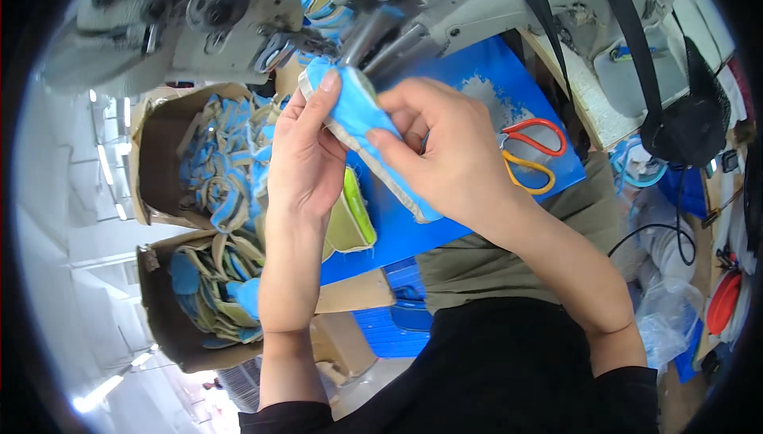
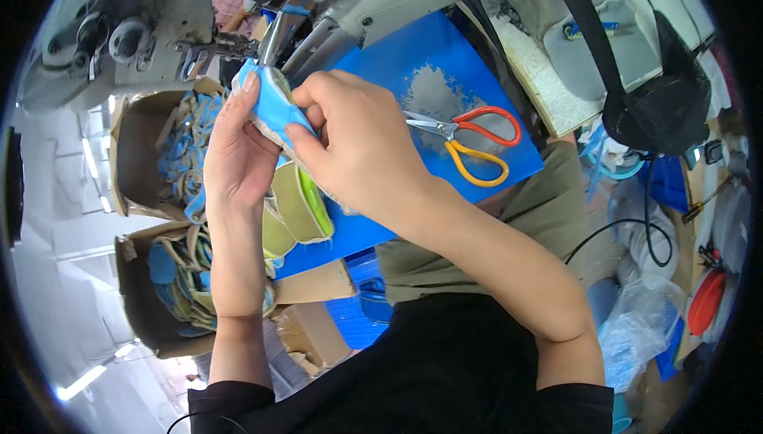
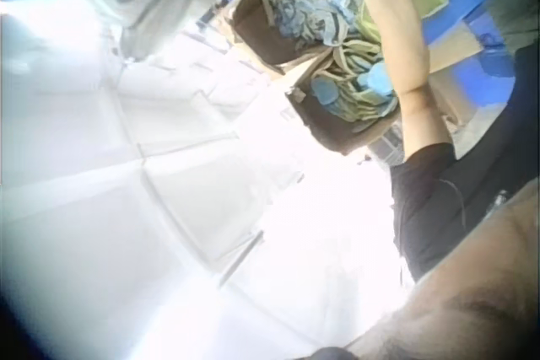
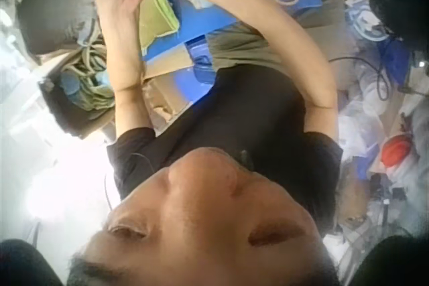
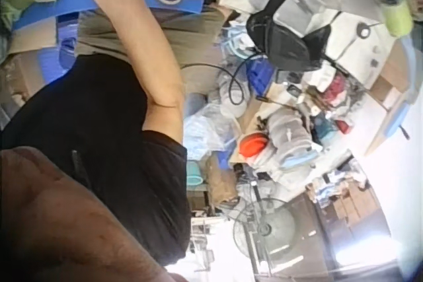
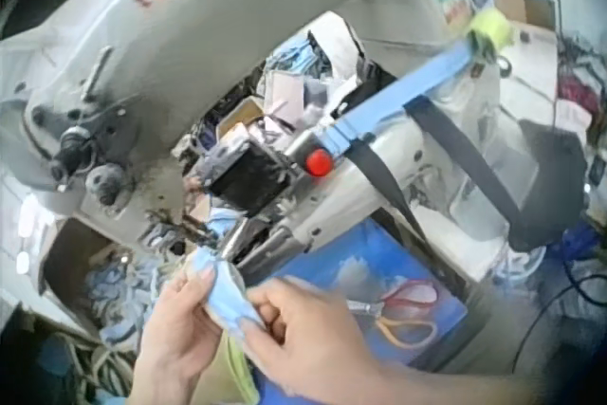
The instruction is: The person sews a light blue fabric pouch using an industrial sewing machine, then turns it right-side out and trims loose threads with scissors. They repeat this process with a second pouch, handling each item individually and placing finished units aside.
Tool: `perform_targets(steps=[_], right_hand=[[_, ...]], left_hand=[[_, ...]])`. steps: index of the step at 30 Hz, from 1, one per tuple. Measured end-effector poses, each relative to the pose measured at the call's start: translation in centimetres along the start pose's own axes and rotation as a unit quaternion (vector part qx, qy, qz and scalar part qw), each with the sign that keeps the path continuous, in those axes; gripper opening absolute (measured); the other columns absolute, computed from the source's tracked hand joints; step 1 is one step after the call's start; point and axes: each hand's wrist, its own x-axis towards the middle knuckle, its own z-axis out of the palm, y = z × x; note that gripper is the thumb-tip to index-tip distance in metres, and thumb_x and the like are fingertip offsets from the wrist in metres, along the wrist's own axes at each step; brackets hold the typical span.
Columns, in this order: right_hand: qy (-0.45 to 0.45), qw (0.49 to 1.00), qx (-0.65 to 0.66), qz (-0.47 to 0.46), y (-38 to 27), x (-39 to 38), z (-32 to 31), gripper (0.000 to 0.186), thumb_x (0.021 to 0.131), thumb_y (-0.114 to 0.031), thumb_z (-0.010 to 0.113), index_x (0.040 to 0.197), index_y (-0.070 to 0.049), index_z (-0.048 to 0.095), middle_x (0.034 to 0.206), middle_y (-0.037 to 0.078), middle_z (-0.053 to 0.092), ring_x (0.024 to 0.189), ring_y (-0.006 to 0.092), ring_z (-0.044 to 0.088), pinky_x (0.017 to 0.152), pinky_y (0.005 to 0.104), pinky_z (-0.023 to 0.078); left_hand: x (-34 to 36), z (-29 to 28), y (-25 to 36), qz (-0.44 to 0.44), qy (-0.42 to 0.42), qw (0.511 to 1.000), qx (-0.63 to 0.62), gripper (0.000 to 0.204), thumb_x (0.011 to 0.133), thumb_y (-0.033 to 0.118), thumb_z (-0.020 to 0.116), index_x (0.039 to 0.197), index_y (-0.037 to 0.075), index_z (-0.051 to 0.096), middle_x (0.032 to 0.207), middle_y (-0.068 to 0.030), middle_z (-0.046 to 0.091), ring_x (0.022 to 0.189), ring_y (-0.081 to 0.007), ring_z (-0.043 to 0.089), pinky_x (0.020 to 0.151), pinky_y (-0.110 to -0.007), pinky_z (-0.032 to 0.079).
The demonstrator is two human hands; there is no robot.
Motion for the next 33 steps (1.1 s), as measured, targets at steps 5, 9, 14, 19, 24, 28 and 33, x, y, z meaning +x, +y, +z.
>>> perform_targets(steps=[5,9,14,19,24,28,33], right_hand=[[-0.029,0.999,0.032,0.023,0.3,-0.1,-0.5,0.018,0.084,-0.006,0.077,0.097,-0.001,0.066,0.080,0.010,0.065,0.064,0.0213,0.064,0.058,0.0354,0.049],[0.012,0.999,0.025,-0.036,1.0,-0.2,0.0,0.017,0.083,-0.004,0.077,0.095,-0.001,0.064,0.081,0.010,0.063,0.065,0.0235,0.065,0.058,0.0365,0.049],[0.010,0.999,0.009,-0.049,0.9,-0.3,-0.1,0.018,0.083,-0.004,0.075,0.093,-0.002,0.061,0.081,0.014,0.061,0.070,0.0330,0.064,0.060,0.0435,0.048],[-0.007,0.999,0.011,-0.039,0.8,0.0,-0.3,0.018,0.083,-0.005,0.076,0.092,-0.002,0.060,0.080,0.013,0.061,0.068,0.0315,0.063,0.058,0.0421,0.047],[-0.016,0.999,0.048,-0.010,0.9,0.5,-0.4,0.020,0.083,-0.007,0.078,0.094,-0.003,0.063,0.078,0.008,0.060,0.058,0.0197,0.060,0.054,0.0345,0.047],[-0.031,0.997,0.074,0.003,1.4,1.3,-0.6,0.027,0.080,-0.010,0.079,0.102,-0.001,0.066,0.087,0.016,0.067,0.078,0.0347,0.067,0.068,0.0452,0.053],[-0.085,0.988,0.119,0.051,1.6,1.4,-0.7,0.035,0.085,-0.004,0.078,0.119,-0.003,0.069,0.080,0.003,0.063,0.064,0.0074,0.060,0.057,0.0257,0.047]], left_hand=[[-0.2,-1.0,0.2,-0.104,-0.047,0.984,-0.138,0.021,0.104,0.021,0.060,0.118,0.006,0.066,0.110,-0.0088,0.075,0.102,-0.0221,0.072,0.095,-0.040,0.056],[-0.2,-1.2,-0.3,-0.120,-0.059,0.973,-0.186,0.024,0.105,0.022,0.058,0.121,0.007,0.068,0.114,-0.0091,0.075,0.107,-0.0238,0.070,0.100,-0.045,0.053],[0.2,-2.5,-0.7,-0.120,-0.080,0.967,-0.209,0.027,0.106,0.022,0.055,0.125,0.008,0.068,0.119,-0.0099,0.074,0.112,-0.0254,0.069,0.101,-0.048,0.052],[0.1,-1.6,-0.6,-0.113,-0.097,0.966,-0.209,0.027,0.106,0.020,0.056,0.126,0.006,0.066,0.122,-0.0115,0.073,0.113,-0.0258,0.068,0.101,-0.049,0.052],[-0.1,-2.0,-0.3,-0.097,-0.050,0.971,-0.213,0.025,0.103,0.018,0.060,0.123,0.005,0.065,0.118,-0.0125,0.073,0.108,-0.0259,0.070,0.100,-0.045,0.055],[-0.2,-1.4,-0.1,-0.091,-0.094,0.976,-0.176,0.027,0.106,0.018,0.055,0.127,0.003,0.064,0.121,-0.0142,0.072,0.113,-0.0246,0.068,0.100,-0.044,0.055],[-0.3,-1.7,0.0,-0.039,-0.027,0.994,-0.102,0.025,0.103,0.015,0.061,0.125,0.002,0.063,0.115,-0.0119,0.072,0.107,-0.0228,0.070,0.096,-0.040,0.058]])
